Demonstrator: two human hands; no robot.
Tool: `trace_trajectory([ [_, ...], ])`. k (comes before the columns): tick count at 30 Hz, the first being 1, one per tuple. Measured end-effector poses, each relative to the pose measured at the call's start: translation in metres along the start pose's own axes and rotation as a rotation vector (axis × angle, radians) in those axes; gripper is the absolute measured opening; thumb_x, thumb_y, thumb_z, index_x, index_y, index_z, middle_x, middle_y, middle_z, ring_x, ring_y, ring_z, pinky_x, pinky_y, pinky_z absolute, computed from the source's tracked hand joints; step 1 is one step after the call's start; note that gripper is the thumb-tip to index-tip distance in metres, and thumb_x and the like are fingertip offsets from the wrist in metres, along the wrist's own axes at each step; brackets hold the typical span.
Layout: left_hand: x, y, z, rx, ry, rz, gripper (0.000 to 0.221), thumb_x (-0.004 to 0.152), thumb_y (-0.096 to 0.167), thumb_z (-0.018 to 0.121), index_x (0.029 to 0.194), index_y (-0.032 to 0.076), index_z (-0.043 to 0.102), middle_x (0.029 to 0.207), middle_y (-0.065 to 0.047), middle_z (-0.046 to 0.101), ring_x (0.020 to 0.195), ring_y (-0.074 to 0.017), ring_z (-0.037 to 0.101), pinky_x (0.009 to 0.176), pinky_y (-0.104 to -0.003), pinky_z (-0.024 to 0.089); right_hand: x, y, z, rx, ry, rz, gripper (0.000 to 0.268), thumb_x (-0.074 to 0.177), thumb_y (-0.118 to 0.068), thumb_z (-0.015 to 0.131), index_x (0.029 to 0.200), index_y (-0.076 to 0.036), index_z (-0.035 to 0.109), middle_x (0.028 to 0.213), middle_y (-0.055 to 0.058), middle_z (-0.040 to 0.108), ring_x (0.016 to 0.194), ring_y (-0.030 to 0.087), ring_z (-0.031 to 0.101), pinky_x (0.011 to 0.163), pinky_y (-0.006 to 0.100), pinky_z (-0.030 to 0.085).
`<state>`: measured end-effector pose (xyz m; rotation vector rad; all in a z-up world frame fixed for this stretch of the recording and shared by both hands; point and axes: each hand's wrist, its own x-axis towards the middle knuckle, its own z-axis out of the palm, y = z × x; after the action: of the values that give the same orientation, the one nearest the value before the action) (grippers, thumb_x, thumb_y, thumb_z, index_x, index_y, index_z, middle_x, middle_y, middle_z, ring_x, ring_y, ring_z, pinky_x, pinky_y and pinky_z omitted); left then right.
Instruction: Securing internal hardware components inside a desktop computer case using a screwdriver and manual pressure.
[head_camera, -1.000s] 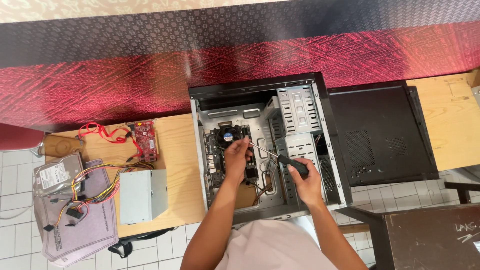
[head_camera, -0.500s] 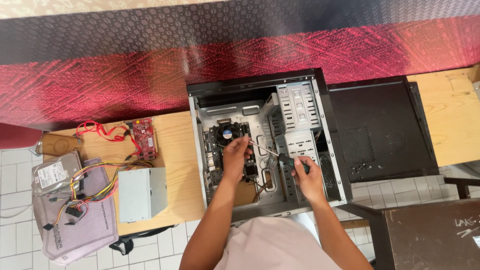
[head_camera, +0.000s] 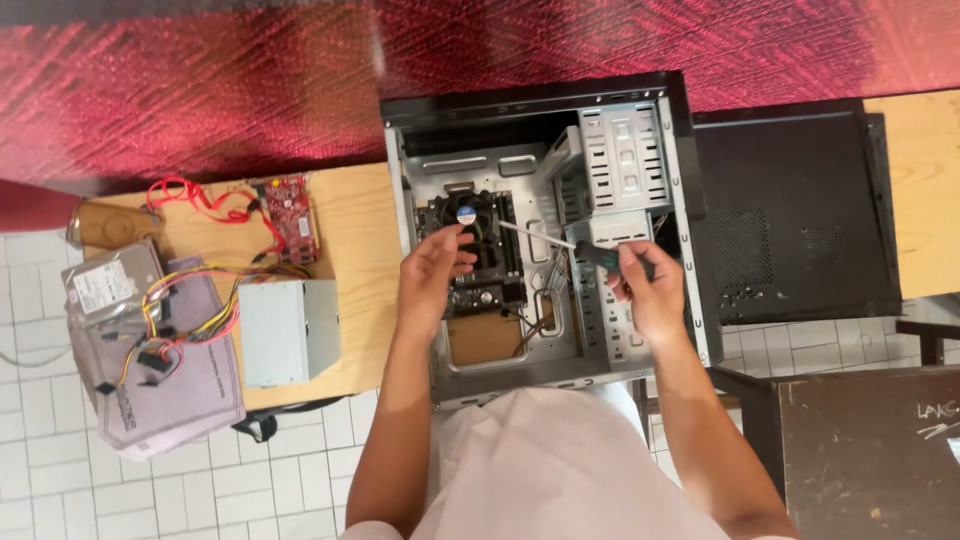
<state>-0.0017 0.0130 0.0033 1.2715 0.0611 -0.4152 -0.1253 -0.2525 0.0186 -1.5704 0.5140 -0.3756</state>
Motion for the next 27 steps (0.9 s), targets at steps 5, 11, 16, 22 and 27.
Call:
trace_trajectory([
  [5,0.001,-0.016,-0.010,-0.007,0.071,0.051,0.032,0.105,0.025,0.063,0.124,-0.001,0.068,0.111,-0.021,0.074,0.089,-0.0222,0.073,0.079,-0.033,0.064,0.004,0.009,0.004,-0.012,0.057,-0.015,0.016,0.106,-0.013,0.063,0.100,0.001,0.069,0.058,0.013,0.060,0.042,0.014,0.049,0.042,0.023,0.040],
  [11,0.007,-0.029,-0.007,0.061,0.032,0.106,0.030,0.105,0.026,0.064,0.123,0.003,0.068,0.108,-0.018,0.074,0.088,-0.0191,0.071,0.074,-0.029,0.062,-0.012,0.018,0.007,-0.282,0.059,0.006,0.012,0.095,-0.015,0.078,0.100,-0.004,0.074,0.060,0.012,0.062,0.050,0.013,0.053,0.046,0.027,0.043],
  [16,0.011,-0.035,-0.007,0.154,-0.060,0.079,0.032,0.106,0.029,0.064,0.127,0.004,0.068,0.112,-0.019,0.074,0.091,-0.0213,0.073,0.075,-0.033,0.062,-0.025,0.041,0.012,-0.572,-0.017,-0.105,0.020,0.085,-0.025,0.090,0.097,-0.014,0.078,0.069,0.012,0.070,0.058,0.023,0.063,0.057,0.035,0.048],
  [22,0.016,-0.043,-0.010,0.228,-0.047,0.050,0.032,0.109,0.029,0.061,0.128,0.004,0.065,0.114,-0.019,0.072,0.095,-0.0223,0.070,0.080,-0.037,0.059,-0.028,0.044,0.024,-0.626,-0.117,0.018,0.023,0.088,-0.029,0.086,0.099,-0.010,0.077,0.072,0.017,0.073,0.067,0.034,0.072,0.058,0.042,0.053],
  [27,0.015,-0.036,-0.008,0.276,-0.055,0.068,0.031,0.110,0.030,0.058,0.128,0.005,0.065,0.116,-0.018,0.071,0.098,-0.0238,0.069,0.083,-0.042,0.058,-0.026,0.041,0.029,-0.654,-0.153,0.035,0.027,0.090,-0.028,0.085,0.103,-0.006,0.075,0.077,0.019,0.074,0.071,0.035,0.074,0.060,0.043,0.056],
])
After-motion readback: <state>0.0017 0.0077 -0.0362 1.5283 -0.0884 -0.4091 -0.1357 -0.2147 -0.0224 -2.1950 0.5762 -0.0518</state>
